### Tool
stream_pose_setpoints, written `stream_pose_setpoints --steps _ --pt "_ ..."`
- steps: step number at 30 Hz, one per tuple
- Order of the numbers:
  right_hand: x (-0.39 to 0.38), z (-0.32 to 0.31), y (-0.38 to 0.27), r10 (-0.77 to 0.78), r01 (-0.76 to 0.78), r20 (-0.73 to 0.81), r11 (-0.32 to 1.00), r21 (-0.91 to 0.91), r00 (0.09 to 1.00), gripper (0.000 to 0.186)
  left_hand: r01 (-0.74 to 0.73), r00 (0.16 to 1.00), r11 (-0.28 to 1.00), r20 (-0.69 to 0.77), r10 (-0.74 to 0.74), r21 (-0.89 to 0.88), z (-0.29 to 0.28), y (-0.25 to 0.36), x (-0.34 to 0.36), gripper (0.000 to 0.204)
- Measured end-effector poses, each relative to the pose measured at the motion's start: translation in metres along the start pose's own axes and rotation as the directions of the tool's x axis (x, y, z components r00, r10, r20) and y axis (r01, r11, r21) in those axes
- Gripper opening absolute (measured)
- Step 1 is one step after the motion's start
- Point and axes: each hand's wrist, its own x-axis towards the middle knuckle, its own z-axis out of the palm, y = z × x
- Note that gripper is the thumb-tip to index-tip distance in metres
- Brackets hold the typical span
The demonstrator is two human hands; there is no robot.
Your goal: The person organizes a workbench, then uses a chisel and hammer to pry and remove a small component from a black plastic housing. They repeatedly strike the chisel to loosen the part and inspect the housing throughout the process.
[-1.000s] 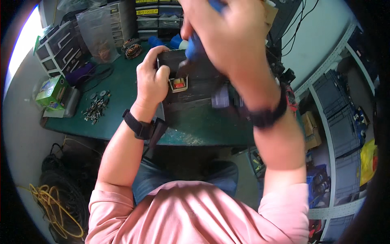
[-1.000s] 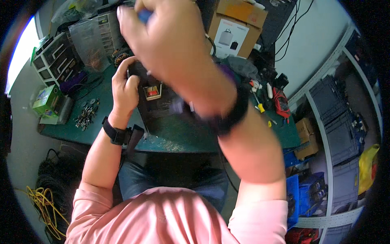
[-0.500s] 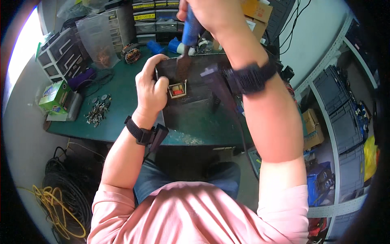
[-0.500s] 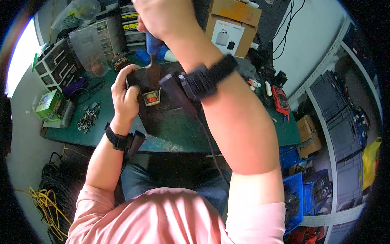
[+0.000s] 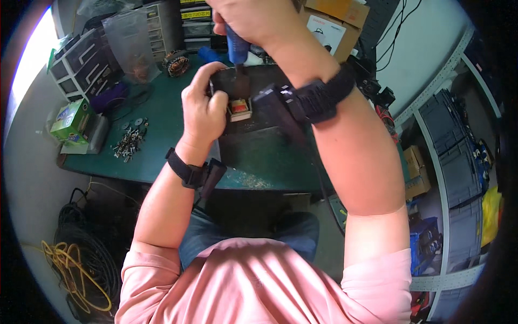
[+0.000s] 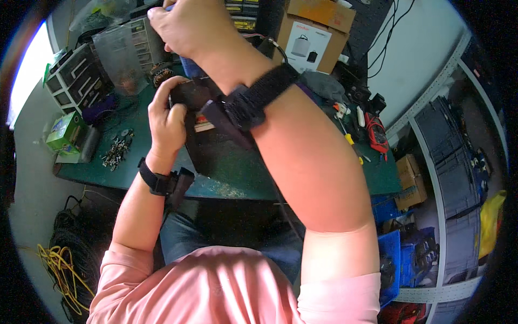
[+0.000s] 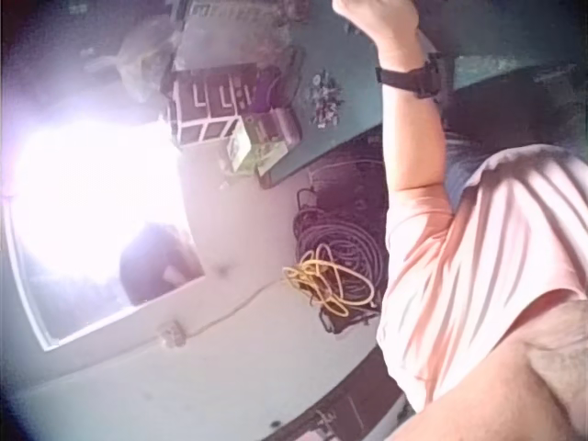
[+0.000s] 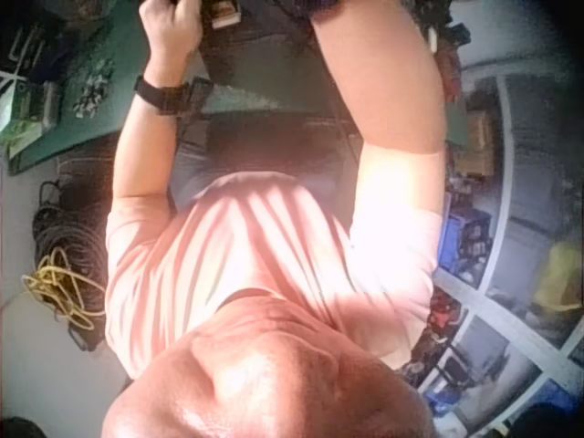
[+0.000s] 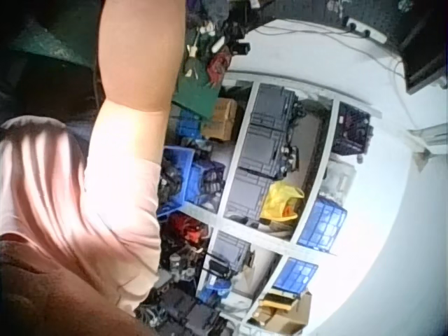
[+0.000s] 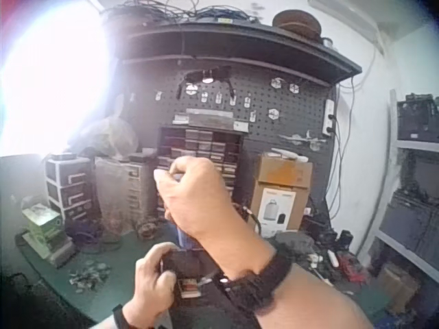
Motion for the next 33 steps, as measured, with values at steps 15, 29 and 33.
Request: stream_pose_setpoints --steps 15,29,33 --pt "0.001 0.002 -0.015 -0.247 0.227 -0.115 0.960 -0.162 0.962 0.027 -0.076 0.994 0.996 0.078 0.072 0.041 0.004 -0.001 0.001 0.043" --pt "-0.023 -0.079 -0.098 -0.096 0.097 -0.167 0.995 -0.005 0.981 0.025 -0.088 0.995 0.996 0.045 0.087 0.016 0.004 -0.003 -0.002 0.042" --pt "-0.037 -0.080 -0.065 -0.032 0.036 -0.206 0.999 0.015 0.978 0.024 -0.063 0.997 0.998 0.051 0.062 0.023 0.005 -0.002 -0.003 0.042"
